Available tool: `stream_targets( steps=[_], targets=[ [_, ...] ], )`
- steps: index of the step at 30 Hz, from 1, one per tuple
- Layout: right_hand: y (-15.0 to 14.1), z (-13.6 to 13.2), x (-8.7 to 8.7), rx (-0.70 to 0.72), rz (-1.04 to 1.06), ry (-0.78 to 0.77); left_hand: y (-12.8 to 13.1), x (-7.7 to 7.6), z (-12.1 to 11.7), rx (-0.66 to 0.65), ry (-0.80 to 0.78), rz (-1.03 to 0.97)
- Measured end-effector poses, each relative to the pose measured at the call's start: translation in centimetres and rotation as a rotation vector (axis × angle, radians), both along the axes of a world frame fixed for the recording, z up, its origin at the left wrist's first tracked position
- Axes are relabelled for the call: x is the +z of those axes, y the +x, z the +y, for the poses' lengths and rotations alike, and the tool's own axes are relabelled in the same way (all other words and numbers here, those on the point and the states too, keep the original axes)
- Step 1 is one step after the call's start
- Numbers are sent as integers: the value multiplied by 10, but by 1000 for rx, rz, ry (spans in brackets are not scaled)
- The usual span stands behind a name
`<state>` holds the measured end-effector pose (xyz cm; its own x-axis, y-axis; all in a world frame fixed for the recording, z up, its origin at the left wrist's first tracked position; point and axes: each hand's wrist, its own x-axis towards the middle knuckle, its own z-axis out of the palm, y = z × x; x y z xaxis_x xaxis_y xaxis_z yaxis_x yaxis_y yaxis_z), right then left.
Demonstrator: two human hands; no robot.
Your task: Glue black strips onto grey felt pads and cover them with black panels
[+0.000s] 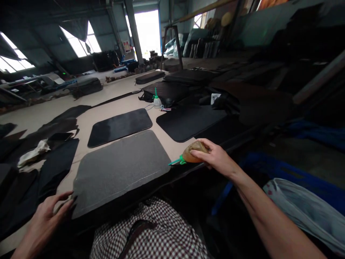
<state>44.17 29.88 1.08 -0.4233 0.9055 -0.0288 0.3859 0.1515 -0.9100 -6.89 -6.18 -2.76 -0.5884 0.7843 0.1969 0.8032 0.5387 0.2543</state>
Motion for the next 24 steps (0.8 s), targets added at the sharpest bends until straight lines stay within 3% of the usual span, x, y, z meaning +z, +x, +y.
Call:
stream_targets(
  steps=[3,6,9,12,15,19,21,24],
  targets=[
    [1,7,6,-45,49,-3,23,13,25,-88,68,28],
    [-17,16,11,-89,167,16,54,19,63,-228,127,-4],
    [-48,27,10,-111,242,42,80,16,101,-334,100,-14],
    [-80,41,2,-129,178,97,91,9,128,-381,36,45],
    [-98,53,-5,-175,30,245,92,3,138,-398,-12,116],
    [-92,58,-5,-219,-45,402,90,-3,138,-387,-42,152],
    [-80,57,-2,-195,2,337,91,-4,137,-371,-35,151],
    [-61,54,2,-73,40,119,92,-5,138,-369,-21,141]
  ],
)
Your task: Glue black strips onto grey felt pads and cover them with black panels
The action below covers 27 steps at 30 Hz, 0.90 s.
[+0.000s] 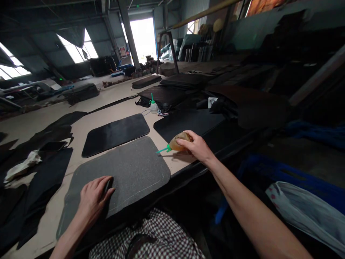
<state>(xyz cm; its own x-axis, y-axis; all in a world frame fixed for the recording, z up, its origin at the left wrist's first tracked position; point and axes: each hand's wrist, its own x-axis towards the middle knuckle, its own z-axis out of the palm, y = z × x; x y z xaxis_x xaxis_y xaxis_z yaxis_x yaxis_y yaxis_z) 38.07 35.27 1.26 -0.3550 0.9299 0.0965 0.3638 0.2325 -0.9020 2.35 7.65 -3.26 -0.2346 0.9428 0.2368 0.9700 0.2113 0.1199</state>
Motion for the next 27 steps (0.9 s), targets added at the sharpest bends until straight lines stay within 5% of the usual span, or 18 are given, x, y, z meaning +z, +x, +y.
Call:
stream_targets(
  steps=[5,10,15,22,27],
  targets=[
    [24,2,5,-16,-72,-87,-2,2,-2,-19,10,-75],
    [25,1,11,-137,168,-159,-17,7,-24,60,66,-153],
    [-23,-18,8,-12,332,-346,-39,11,-57,193,94,-155],
    [-128,-56,3,358,553,-428,-44,11,-87,270,116,-121],
    [-132,-46,5,371,766,-543,-43,9,-108,284,180,-179]
  ],
)
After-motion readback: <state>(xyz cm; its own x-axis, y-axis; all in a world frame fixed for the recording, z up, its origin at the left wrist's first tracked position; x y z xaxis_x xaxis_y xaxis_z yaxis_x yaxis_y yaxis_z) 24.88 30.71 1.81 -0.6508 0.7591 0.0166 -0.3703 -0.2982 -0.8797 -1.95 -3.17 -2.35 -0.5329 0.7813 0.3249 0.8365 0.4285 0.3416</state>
